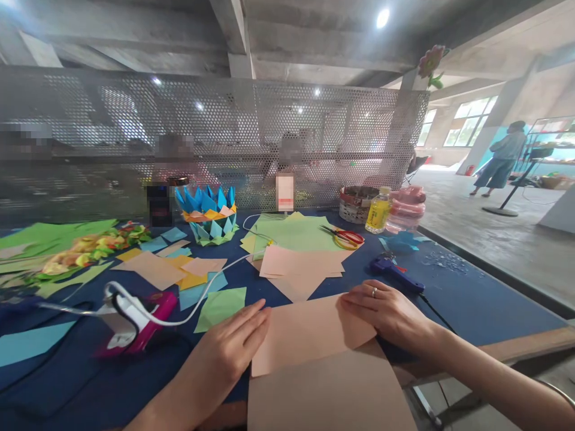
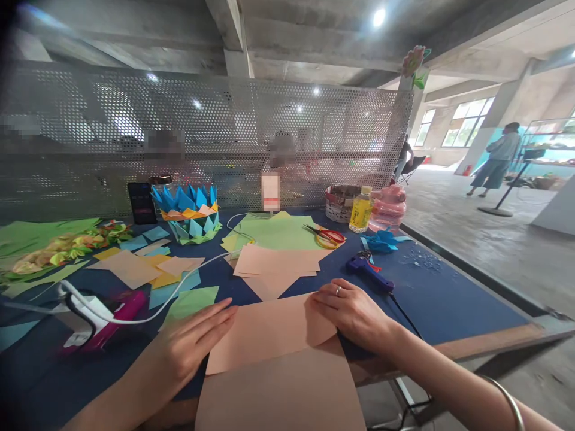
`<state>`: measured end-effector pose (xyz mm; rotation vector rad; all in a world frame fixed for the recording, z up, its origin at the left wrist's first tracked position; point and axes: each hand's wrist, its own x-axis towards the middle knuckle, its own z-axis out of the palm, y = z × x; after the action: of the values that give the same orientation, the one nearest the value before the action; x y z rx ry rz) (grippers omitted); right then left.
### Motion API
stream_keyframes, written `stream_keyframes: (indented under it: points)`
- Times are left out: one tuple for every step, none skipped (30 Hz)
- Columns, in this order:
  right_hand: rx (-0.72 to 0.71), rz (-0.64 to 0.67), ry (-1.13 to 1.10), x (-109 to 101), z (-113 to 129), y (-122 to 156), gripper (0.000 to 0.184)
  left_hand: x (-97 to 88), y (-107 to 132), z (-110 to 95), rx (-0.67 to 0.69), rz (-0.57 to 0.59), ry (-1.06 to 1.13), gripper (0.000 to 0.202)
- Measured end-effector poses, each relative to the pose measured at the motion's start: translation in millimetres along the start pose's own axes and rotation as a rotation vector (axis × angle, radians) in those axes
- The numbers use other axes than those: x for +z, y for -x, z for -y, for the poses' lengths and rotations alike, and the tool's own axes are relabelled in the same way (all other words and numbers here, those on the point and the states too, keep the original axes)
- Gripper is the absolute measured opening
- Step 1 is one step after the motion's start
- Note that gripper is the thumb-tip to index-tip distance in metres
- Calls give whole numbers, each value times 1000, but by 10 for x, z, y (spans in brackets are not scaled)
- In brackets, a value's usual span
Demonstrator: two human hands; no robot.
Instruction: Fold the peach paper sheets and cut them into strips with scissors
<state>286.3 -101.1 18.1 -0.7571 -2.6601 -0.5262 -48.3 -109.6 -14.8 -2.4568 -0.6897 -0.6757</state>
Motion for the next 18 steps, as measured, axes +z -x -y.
stream_keyframes:
  points:
    - [0, -3, 3, 4, -8, -7, 32, 17, 6, 9, -6, 0, 1, 46]
    - [1, -6, 4, 7, -15, -14, 32, 34, 15, 21, -11, 1, 5, 46]
    - [1, -7, 4, 10, -22, -22, 32, 54, 27, 34, -12, 4, 11, 47]
    - [0, -9, 0, 12, -29, -29, 32, 74, 41, 49, -11, -1, 17, 47]
    - [-3, -9, -4, 14, -34, -36, 32, 96, 54, 64, -9, -6, 24, 47]
    - [-3, -8, -8, 16, -38, -43, 33, 116, 66, 78, -10, -11, 32, 47]
    - [-4, -6, -10, 18, -41, -48, 33, 132, 76, 90, -14, -17, 40, 47]
    - [-2, -2, -11, 21, -44, -51, 33, 144, 82, 98, -17, -26, 47, 46]
    - [0, 0, -10, 25, -46, -53, 33, 149, 84, 104, -21, -28, 53, 46]
    - [5, 2, -9, 29, -49, -54, 34, 148, 84, 106, -26, -20, 56, 45]
    - [11, 5, -8, 35, -52, -54, 34, 142, 83, 105, -32, 0, 56, 46]
    - [19, 9, -6, 40, -56, -53, 35, 133, 81, 104, -41, 26, 51, 46]
    - [29, 18, -4, 46, -61, -52, 36, 124, 83, 105, -50, 55, 43, 47]
    - [40, 34, -4, 51, -66, -51, 37, 119, 87, 108, -56, 81, 35, 48]
    - [54, 55, -4, 55, -70, -51, 38, 121, 96, 116, -58, 98, 28, 49]
    - [69, 74, -5, 58, -74, -50, 39, 130, 110, 130, -50, 100, 25, 50]
    - [84, 85, -6, 61, -77, -49, 41, 148, 127, 147, -32, 85, 25, 51]
    - [98, 88, -6, 66, -79, -47, 43, 172, 146, 167, 2, 57, 28, 49]
